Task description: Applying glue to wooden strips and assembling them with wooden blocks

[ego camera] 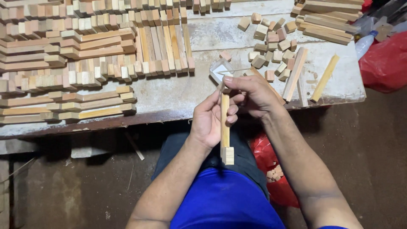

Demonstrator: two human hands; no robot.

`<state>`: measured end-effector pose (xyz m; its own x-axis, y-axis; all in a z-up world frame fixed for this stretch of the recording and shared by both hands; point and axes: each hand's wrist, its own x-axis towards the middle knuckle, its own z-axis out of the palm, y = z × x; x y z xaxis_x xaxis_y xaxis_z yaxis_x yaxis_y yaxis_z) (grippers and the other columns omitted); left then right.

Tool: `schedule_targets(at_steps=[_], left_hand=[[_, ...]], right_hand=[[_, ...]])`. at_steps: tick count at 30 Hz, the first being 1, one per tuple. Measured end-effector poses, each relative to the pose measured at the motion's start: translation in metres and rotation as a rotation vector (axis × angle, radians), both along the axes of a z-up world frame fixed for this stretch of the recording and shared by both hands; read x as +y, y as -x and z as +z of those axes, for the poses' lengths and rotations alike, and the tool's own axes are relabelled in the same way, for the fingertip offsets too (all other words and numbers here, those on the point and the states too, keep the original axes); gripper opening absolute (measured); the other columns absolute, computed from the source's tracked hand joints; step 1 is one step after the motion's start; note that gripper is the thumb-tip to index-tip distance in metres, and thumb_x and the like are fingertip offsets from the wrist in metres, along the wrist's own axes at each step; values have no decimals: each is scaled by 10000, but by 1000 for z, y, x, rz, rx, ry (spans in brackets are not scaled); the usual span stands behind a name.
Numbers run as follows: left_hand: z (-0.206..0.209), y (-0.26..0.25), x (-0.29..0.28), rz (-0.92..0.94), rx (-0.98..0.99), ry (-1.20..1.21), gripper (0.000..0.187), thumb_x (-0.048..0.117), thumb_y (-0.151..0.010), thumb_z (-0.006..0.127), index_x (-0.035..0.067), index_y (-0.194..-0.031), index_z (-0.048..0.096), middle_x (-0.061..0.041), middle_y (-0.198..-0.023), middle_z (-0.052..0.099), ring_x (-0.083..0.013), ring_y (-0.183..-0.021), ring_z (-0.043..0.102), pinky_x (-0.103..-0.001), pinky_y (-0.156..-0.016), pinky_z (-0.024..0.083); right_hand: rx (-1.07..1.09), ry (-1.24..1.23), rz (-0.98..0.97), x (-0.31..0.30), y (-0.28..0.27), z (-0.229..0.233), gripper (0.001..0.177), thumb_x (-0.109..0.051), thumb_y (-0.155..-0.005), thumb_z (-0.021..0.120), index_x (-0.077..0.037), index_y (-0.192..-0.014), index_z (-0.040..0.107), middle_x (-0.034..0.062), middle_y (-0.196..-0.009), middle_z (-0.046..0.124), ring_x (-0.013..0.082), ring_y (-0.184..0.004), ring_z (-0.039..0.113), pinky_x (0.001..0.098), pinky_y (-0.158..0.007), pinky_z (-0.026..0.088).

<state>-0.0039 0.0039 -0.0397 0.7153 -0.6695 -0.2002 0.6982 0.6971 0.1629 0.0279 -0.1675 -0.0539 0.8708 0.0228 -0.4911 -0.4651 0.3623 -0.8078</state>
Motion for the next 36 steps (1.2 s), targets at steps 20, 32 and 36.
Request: schedule_targets(at_steps=[20,32,36], left_hand=[[-4,5,-1,6,61,77,215,224,-1072,552,36,-1165,600,-152,-930,719,-115,-566,528,-175,-402,380],[5,9,1,6,-104,-61,316,283,-1074,556,10,-1227,601,-235,-1113,724,-212,-737,638,-296,-585,514],[8,7,13,41,-217,-116,331,168,-1059,543,-69,-1290,559,-306,-1186,695,-340,-923,734,-467,-822,628]], right_hand=[[-75,87,1,19,20,36,308,-285,-850,826,0,-855,710,20,-639,538,119,-564,653,168,-477,305],[-90,-24,-15,19,19,42,308,-236,-846,810,39,-871,673,41,-548,438,152,-406,540,280,-405,381],[-201,174,120,9,21,56,360,-285,-922,765,63,-973,689,142,-560,502,236,-403,586,389,-401,529]])
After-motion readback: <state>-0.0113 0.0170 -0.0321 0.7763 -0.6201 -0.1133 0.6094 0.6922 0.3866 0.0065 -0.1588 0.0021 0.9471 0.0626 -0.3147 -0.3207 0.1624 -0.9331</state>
